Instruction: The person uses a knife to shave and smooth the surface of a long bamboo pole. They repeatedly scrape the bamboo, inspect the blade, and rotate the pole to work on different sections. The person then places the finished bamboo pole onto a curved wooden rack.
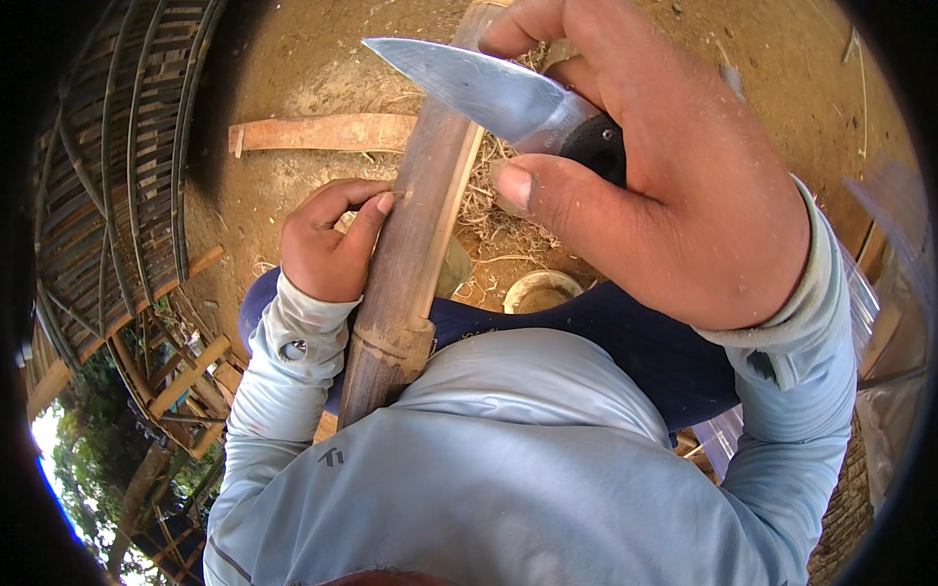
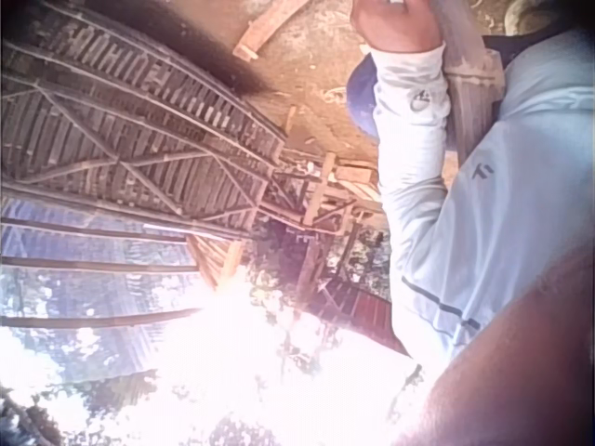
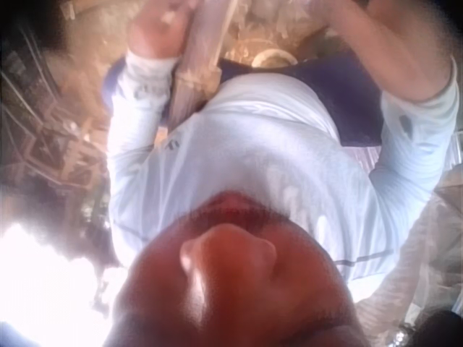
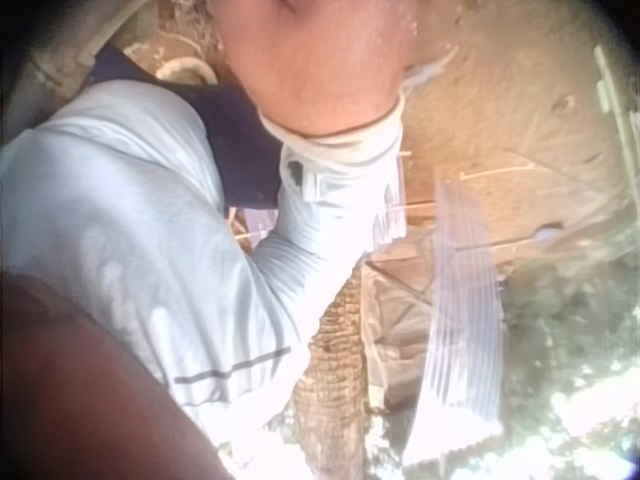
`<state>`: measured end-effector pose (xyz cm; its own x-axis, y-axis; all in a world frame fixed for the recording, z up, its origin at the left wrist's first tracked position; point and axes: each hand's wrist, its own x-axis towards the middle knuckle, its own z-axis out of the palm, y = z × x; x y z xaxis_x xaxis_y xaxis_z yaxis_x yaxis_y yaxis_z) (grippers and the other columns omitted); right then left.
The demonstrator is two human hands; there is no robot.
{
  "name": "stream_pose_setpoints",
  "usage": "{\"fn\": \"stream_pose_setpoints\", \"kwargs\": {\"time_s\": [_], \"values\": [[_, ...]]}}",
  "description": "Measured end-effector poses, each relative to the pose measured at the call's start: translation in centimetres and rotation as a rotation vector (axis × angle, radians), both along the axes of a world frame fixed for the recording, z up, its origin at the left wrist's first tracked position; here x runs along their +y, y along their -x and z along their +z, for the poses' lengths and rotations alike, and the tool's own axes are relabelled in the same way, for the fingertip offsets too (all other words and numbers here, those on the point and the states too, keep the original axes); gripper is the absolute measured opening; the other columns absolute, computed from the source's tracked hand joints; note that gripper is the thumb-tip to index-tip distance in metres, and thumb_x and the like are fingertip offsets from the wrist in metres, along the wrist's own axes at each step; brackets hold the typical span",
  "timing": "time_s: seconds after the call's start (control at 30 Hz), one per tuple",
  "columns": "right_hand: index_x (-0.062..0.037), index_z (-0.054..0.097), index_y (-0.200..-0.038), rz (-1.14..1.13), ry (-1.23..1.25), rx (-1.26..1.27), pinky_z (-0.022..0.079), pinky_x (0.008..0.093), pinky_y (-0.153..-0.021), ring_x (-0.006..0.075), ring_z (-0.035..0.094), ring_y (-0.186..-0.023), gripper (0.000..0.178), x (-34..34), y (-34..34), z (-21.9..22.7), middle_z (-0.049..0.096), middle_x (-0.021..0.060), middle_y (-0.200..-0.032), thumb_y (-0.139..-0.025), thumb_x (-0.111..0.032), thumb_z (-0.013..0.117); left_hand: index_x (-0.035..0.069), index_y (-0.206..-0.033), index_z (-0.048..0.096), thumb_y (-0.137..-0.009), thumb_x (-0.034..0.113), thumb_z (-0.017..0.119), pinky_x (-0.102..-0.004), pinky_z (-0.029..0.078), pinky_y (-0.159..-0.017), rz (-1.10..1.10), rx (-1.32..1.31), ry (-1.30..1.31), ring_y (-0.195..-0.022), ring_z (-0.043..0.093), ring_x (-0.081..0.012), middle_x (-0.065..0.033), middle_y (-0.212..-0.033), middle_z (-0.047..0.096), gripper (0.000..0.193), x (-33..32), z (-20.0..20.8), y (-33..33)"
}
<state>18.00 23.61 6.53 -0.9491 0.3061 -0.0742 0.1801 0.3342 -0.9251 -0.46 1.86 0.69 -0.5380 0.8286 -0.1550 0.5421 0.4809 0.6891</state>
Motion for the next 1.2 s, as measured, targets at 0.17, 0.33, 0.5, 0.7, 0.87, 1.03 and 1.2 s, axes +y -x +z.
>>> {"fn": "stream_pose_setpoints", "kwargs": {"time_s": [0.17, 0.33, 0.5, 0.7, 0.87, 1.03, 1.2], "values": [[0.0003, 0.041, -0.126, 0.021, 0.100, -0.088, 0.038, 0.0223, -0.077, 0.0079, 0.046, -0.082, 0.043, 0.0, 0.1, -0.1, 0.051, 0.0024, -0.092, -0.091, -0.013, 0.062, -0.004, -0.099, 0.072, -0.092, 0.011, 0.067, -0.0297, 0.052, -0.081, 0.064, -0.129, 0.022, -0.086, 0.068, -0.0182, -0.0134, -0.092, 0.073, 0.017, -0.1, 0.3, 0.2], [-0.0015, 0.042, -0.127, 0.004, 0.128, -0.013, 0.041, 0.0219, -0.074, 0.0074, 0.048, -0.082, 0.042, -0.3, 0.5, -1.8, 0.052, 0.0028, -0.093, -0.092, -0.014, 0.062, -0.007, -0.103, 0.068, -0.095, 0.010, 0.064, -0.0308, 0.053, -0.085, 0.223, -0.493, -0.066, -0.088, 0.069, -0.0186, -0.0130, -0.094, 0.073, 0.019, -0.4, 0.5, 0.1], [-0.0043, 0.044, -0.127, -0.049, 0.586, 0.001, 0.045, 0.0222, -0.067, 0.0087, 0.053, -0.078, 0.038, -1.5, 0.9, -2.0, 0.057, 0.0054, -0.095, -0.096, -0.017, 0.061, -0.007, -0.104, 0.067, -0.095, 0.008, 0.063, -0.0335, 0.054, -0.085, 0.217, -0.613, -0.196, -0.089, 0.069, -0.0215, -0.0151, -0.095, 0.072, 0.019, -0.2, 1.9, -0.4], [-0.0032, 0.044, -0.129, -0.051, 0.823, -0.106, 0.045, 0.0207, -0.057, 0.0074, 0.054, -0.060, 0.034, -3.8, 2.0, -0.6, 0.060, 0.0037, -0.080, -0.103, -0.025, 0.049, -0.007, -0.104, 0.067, -0.094, 0.005, 0.062, -0.0351, 0.053, -0.087, 0.196, -0.654, -0.462, -0.091, 0.068, -0.0222, -0.0161, -0.100, 0.070, 0.016, -0.5, 2.8, -1.5], [-0.0057, 0.037, -0.134, 0.084, 0.826, -0.075, 0.043, 0.0202, -0.058, 0.0066, 0.051, -0.062, 0.037, -6.4, 2.5, 0.1, 0.060, 0.0059, -0.082, -0.104, -0.026, 0.046, -0.004, -0.101, 0.070, -0.092, 0.002, 0.065, -0.0311, 0.051, -0.086, 0.197, -0.708, -0.647, -0.093, 0.066, -0.0184, -0.0135, -0.102, 0.070, 0.012, -0.5, 3.2, -2.1], [-0.0058, 0.038, -0.125, 0.055, 0.811, 0.025, 0.044, 0.0206, -0.059, 0.0064, 0.052, -0.066, 0.026, -7.7, 2.6, -0.2, 0.060, 0.0066, -0.088, -0.105, -0.021, 0.046, -0.004, -0.103, 0.069, -0.093, 0.001, 0.063, -0.0322, 0.050, -0.087, 0.155, -0.761, -0.665, -0.098, 0.065, -0.0186, -0.0141, -0.105, 0.069, 0.013, -1.1, 3.5, -2.6], [-0.0054, 0.038, -0.119, 0.118, 0.721, 0.043, 0.044, 0.0199, -0.058, 0.0058, 0.052, -0.068, 0.023, -7.2, 2.6, -0.2, 0.059, 0.0069, -0.091, -0.105, -0.021, 0.046, -0.004, -0.102, 0.069, -0.093, -0.003, 0.061, -0.0319, 0.051, -0.082, 0.148, -0.833, -0.627, -0.094, 0.066, -0.0192, -0.0145, -0.104, 0.068, 0.012, -0.8, 4.5, -3.1]]}}
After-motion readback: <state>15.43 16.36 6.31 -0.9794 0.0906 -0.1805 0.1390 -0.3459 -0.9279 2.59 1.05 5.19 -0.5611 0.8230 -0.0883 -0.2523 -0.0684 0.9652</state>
